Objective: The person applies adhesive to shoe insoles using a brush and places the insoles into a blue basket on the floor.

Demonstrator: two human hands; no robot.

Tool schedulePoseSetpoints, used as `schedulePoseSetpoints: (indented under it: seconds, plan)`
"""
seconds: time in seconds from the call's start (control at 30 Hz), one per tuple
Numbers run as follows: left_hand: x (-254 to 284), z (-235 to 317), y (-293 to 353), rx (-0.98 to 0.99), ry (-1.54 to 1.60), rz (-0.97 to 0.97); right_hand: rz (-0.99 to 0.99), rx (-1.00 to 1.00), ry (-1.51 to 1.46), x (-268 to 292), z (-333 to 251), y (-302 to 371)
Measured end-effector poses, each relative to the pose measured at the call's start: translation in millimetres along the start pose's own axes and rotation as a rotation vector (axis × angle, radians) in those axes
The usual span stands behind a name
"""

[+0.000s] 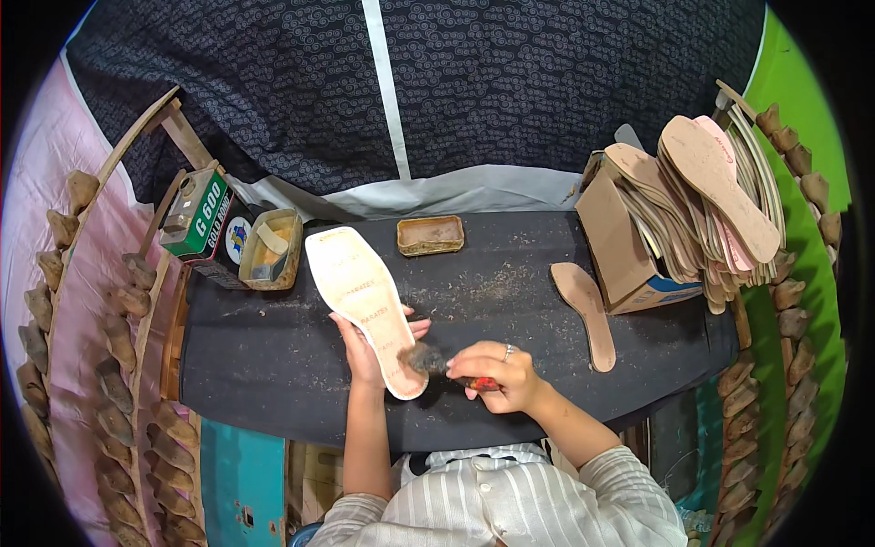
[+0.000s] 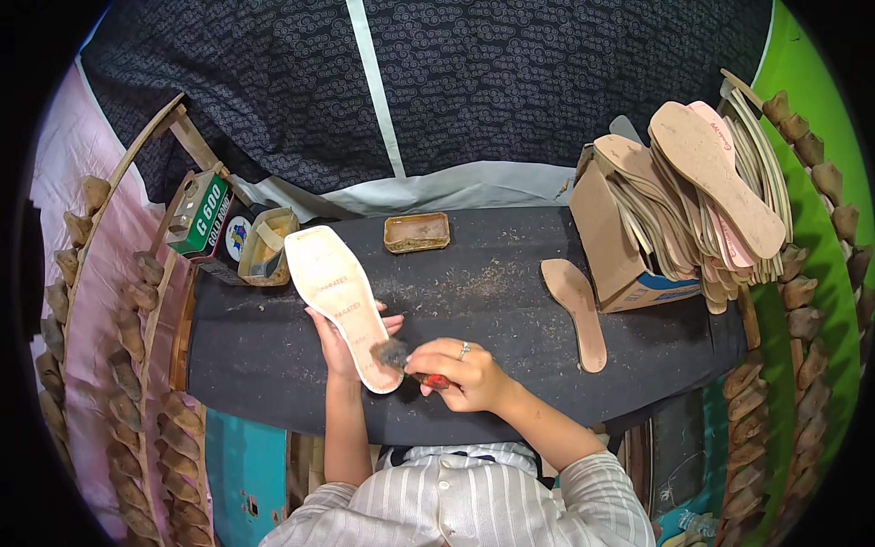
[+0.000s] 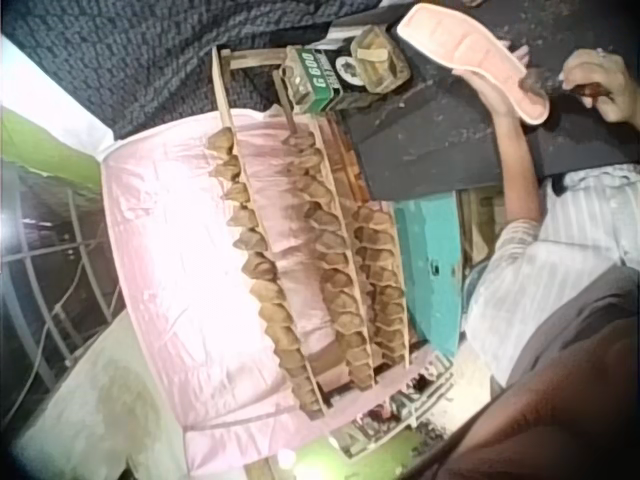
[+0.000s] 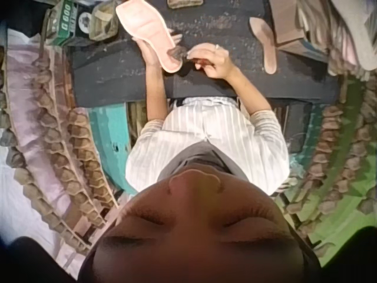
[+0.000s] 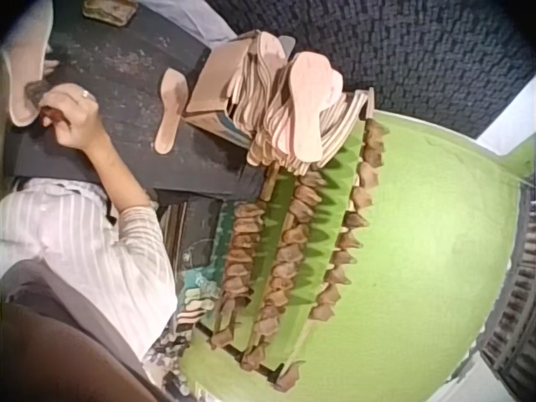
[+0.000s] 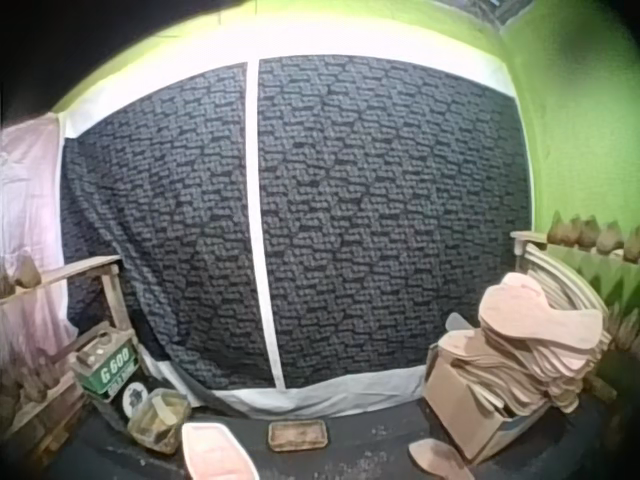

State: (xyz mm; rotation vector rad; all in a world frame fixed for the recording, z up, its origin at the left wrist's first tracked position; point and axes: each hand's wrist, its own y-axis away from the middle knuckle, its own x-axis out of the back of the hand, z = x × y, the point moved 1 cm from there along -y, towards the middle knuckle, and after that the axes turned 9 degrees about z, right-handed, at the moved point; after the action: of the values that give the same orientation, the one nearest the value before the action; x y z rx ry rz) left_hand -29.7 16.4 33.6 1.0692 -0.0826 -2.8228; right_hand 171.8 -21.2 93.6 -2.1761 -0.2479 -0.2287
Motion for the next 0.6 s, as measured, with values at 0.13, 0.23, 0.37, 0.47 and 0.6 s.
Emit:
schedulePoseSetpoints:
  seconds: [0.13, 0.23, 0.37, 0.47, 0.6]
  plan:
    - [-1, 7, -2, -0.045, -0.03, 0.113, -0.089, -0.047, -0.086, 4, 1, 6]
    - [-3, 11, 0, -0.02, 0.036, 0.032, -0.004, -0.034, -0.078, 11, 3, -4]
    - [-19, 3, 0, -0.069, 0.172, -0.052, 0.157, 0.057, 0.075, 5, 0, -23]
    - [-43, 9, 4, -0.162, 0.264, 0.22, 0.141, 0.042, 0.046, -3, 7, -18]
    - [-14, 4, -1, -0.115, 0.326, 0.116, 0.074, 0.088, 0.03, -4, 3, -11]
